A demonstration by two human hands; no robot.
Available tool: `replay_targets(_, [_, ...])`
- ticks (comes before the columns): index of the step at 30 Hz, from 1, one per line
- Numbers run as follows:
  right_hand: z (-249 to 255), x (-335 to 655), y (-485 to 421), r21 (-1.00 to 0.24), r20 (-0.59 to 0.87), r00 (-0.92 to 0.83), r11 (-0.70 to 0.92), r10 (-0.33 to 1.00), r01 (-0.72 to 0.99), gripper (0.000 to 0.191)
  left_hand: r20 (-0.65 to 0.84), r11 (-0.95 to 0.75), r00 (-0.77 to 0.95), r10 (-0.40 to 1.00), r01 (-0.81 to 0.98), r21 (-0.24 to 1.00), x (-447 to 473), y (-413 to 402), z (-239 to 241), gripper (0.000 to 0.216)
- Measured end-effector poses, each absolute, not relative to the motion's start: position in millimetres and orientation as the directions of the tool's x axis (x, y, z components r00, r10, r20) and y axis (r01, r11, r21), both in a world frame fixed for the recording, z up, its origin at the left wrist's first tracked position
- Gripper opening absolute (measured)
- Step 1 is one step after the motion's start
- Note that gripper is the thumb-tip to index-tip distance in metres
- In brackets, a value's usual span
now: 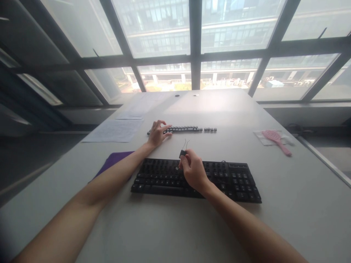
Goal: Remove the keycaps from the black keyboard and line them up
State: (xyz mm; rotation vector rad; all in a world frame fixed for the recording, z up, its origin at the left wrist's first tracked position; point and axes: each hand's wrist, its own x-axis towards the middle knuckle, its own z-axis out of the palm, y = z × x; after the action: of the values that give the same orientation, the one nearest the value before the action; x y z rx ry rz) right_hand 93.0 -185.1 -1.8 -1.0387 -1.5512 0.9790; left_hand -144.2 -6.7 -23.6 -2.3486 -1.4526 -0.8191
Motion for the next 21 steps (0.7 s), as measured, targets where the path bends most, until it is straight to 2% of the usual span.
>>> replay_targets(4, [-2, 94, -185, -0.923, 0.333, -0.05, 0.337, 0.941, 0.188, 0.017, 0.597, -0.46, 0.284, 0.75, 0.873, 0.163, -142, -20, -7, 0.059])
replay_targets(7, [0, 95, -186, -0.899, 0.389, 0.013, 0.377, 0.921, 0.222, 0.016, 0.527, -0.537, 0.36, 0.77, 0.812, 0.229, -133, -51, 16, 0.042])
replay_targets(10, [4, 98, -188, -0.86, 0.419, -0.057, 0.417, 0.906, 0.293, 0.016, 0.427, -0.607, 0.468, 0.773, 0.74, 0.288, -117, -100, 36, 0.021])
replay_targets(15, [5, 101, -190, -0.819, 0.401, -0.156, 0.43, 0.903, 0.379, 0.018, 0.328, -0.603, 0.505, 0.798, 0.663, 0.443, -89, -173, 37, 0.022])
replay_targets(21, [-1, 102, -186, -0.815, 0.371, -0.199, 0.42, 0.907, 0.398, 0.022, 0.318, -0.576, 0.483, 0.816, 0.635, 0.515, -75, -189, 14, 0.02])
